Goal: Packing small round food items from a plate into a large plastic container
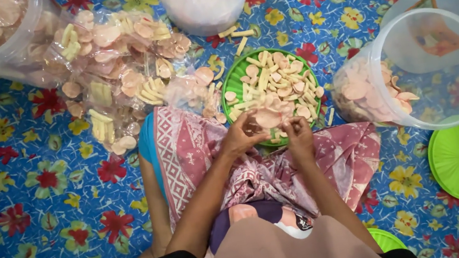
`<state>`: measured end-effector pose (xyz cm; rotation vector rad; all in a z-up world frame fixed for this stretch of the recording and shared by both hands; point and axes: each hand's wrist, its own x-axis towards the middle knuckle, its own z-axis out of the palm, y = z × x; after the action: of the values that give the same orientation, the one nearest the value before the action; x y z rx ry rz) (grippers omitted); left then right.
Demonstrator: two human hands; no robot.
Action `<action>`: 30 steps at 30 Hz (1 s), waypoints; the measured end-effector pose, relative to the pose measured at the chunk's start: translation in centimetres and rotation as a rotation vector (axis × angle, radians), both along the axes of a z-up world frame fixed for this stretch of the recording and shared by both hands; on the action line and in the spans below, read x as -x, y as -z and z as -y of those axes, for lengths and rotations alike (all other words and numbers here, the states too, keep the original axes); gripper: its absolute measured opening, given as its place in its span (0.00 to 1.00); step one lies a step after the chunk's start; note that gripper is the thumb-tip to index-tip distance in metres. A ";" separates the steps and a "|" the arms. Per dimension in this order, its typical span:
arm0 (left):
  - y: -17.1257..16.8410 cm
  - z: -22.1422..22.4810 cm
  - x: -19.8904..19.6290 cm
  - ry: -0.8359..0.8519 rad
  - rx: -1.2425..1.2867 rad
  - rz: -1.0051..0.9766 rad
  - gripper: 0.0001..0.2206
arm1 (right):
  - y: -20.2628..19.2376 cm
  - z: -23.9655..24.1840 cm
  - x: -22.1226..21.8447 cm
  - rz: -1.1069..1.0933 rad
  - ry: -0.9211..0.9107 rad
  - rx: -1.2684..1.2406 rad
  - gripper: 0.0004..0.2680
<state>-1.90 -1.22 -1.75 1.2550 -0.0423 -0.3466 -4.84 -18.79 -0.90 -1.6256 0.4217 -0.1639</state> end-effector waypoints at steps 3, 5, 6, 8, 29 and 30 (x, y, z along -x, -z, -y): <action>-3.2 -0.5 -0.3 -0.084 0.026 0.005 0.33 | -2.1 0.6 -0.1 -0.044 -0.050 0.012 0.04; -3.2 -0.6 -0.6 -0.141 0.000 0.031 0.32 | -3.4 1.0 0.0 -0.055 -0.083 0.051 0.04; -3.2 -0.6 -0.7 -0.197 -0.028 0.055 0.31 | -4.0 1.2 0.1 -0.068 -0.116 0.086 0.04; -2.9 -0.7 -0.8 -0.190 -0.092 0.095 0.31 | -4.6 1.5 -0.1 -0.007 -0.207 0.214 0.04; -1.5 -0.5 -1.8 -0.150 -0.146 0.149 0.05 | -4.7 -0.4 -2.1 0.236 -0.499 0.484 0.10; -1.5 -0.5 -1.8 -0.149 -0.158 0.155 0.06 | -3.4 0.0 -2.0 0.196 -0.513 0.469 0.07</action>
<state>-0.10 -0.71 -0.22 1.4305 -0.0543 -0.1245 -2.81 -18.81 2.49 -2.1001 -0.2093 -0.0321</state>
